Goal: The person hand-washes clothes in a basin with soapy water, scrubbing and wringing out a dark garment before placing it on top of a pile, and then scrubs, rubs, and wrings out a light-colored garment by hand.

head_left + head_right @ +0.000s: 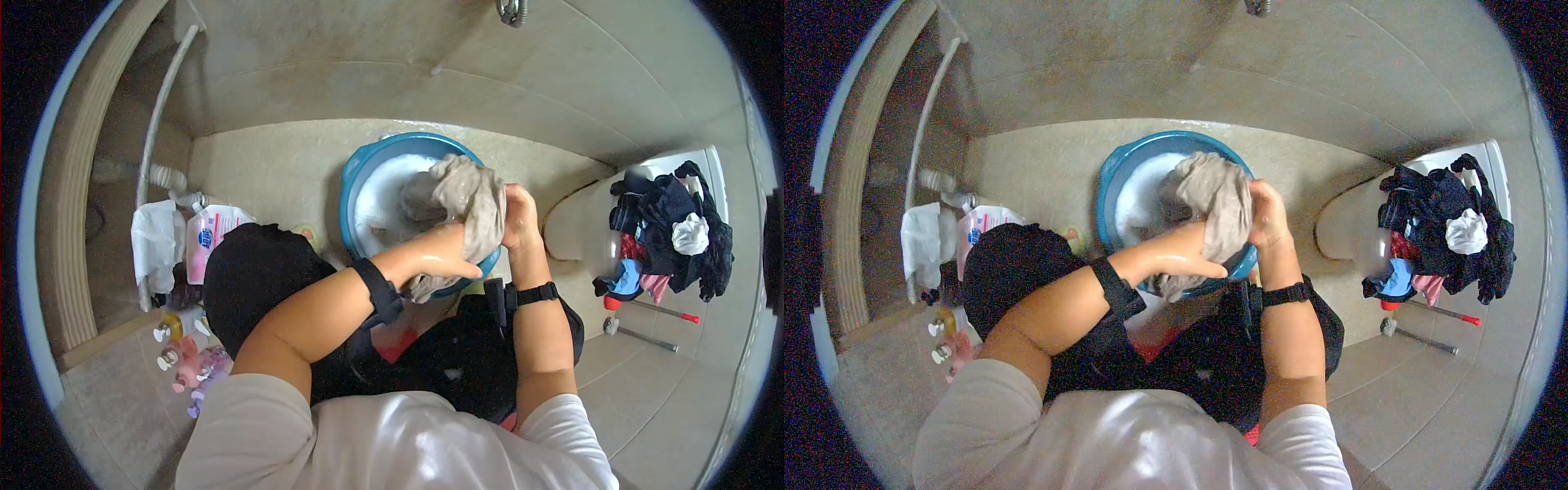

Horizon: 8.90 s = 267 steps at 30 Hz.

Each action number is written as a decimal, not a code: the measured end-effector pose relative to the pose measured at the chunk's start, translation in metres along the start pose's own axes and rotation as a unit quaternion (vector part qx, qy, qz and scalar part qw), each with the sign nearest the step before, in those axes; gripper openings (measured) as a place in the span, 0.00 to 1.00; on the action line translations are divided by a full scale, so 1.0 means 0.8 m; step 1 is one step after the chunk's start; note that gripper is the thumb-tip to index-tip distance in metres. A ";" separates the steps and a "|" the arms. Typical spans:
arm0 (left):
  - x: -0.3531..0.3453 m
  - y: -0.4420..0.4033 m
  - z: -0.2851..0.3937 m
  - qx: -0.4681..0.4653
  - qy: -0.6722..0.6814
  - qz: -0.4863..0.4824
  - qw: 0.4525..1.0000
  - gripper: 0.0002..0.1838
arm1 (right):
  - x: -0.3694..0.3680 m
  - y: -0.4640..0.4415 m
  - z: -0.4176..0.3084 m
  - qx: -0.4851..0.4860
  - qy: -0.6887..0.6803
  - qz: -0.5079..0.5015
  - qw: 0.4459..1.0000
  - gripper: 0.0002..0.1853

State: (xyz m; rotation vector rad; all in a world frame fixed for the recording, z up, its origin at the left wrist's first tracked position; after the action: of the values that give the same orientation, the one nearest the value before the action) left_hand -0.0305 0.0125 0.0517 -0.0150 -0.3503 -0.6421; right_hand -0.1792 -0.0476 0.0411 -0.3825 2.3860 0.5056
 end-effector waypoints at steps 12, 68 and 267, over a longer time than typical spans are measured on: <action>0.068 -0.034 -0.041 0.138 0.763 -0.069 0.627 0.45 | -0.106 0.057 -0.004 0.011 0.311 -0.069 0.948 0.29; 0.071 -0.059 -0.042 0.139 0.747 0.027 0.649 0.30 | -0.024 0.041 -0.005 -0.020 0.502 0.124 0.856 0.33; 0.068 -0.008 -0.013 0.028 0.187 0.094 0.977 0.36 | -0.061 0.063 -0.090 0.278 0.086 0.097 0.952 0.22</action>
State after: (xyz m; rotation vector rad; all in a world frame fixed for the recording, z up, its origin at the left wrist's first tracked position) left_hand 0.0093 -0.0260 0.0590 0.1248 -0.0020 -0.4346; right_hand -0.2026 -0.0290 0.1371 0.0662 2.6165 -0.1377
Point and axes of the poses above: each hand's wrist, its own y-axis away from the middle knuckle, its own x-axis out of the back of the hand, z = x × y, the point moved 3 cm from there along -y, towards the middle knuckle, and after that the axes turned 10 degrees about x, right-handed, at the moved point
